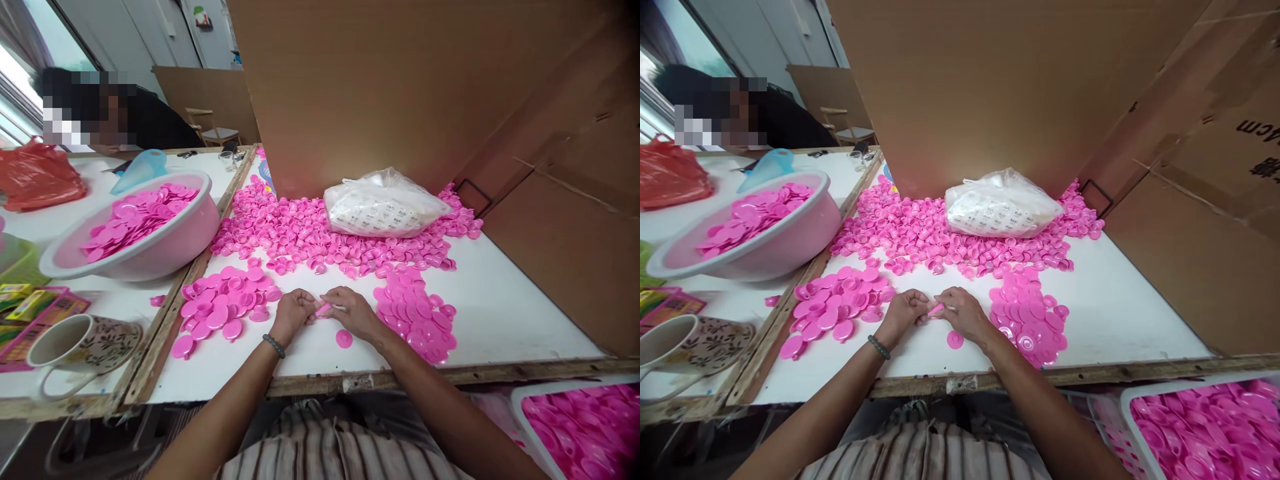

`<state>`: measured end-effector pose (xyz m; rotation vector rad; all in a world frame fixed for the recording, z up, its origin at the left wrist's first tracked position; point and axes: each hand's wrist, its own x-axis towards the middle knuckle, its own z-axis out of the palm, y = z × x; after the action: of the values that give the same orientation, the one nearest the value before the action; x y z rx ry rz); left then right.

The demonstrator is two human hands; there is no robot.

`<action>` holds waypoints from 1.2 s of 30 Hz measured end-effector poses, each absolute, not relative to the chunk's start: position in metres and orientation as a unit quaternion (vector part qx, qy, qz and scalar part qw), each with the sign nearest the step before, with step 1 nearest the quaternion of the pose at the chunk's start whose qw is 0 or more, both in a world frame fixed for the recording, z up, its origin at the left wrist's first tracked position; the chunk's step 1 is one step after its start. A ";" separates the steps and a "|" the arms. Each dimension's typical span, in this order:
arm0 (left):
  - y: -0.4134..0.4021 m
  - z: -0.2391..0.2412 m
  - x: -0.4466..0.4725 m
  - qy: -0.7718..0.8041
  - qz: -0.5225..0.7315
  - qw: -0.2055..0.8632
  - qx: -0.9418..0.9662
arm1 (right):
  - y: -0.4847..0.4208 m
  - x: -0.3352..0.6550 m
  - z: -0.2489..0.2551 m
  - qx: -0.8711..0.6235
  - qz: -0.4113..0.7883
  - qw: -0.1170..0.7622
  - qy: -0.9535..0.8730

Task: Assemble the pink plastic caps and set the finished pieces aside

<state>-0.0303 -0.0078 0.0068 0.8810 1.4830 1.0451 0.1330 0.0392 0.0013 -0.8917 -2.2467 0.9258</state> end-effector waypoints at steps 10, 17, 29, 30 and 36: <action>-0.004 0.014 -0.032 0.616 0.404 0.583 0.342 | 0.038 0.130 0.002 -0.307 0.200 0.237 -0.900; -0.003 0.013 -0.031 0.610 0.432 0.557 0.363 | 0.034 0.132 0.000 -0.344 0.267 0.277 -0.856; -0.010 0.014 -0.031 0.572 0.422 0.585 0.391 | 0.034 0.136 0.005 -0.342 0.354 0.261 -0.830; -0.010 0.014 -0.030 0.577 0.419 0.585 0.386 | 0.034 0.135 0.005 -0.340 0.361 0.254 -0.830; -0.004 0.011 -0.029 0.602 0.388 0.608 0.344 | 0.035 0.132 0.006 -0.366 0.345 0.246 -0.828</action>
<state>-0.0294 -0.0044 0.0115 0.7953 1.3901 0.8964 0.1315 0.0345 0.0059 -0.9992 -2.2606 0.9423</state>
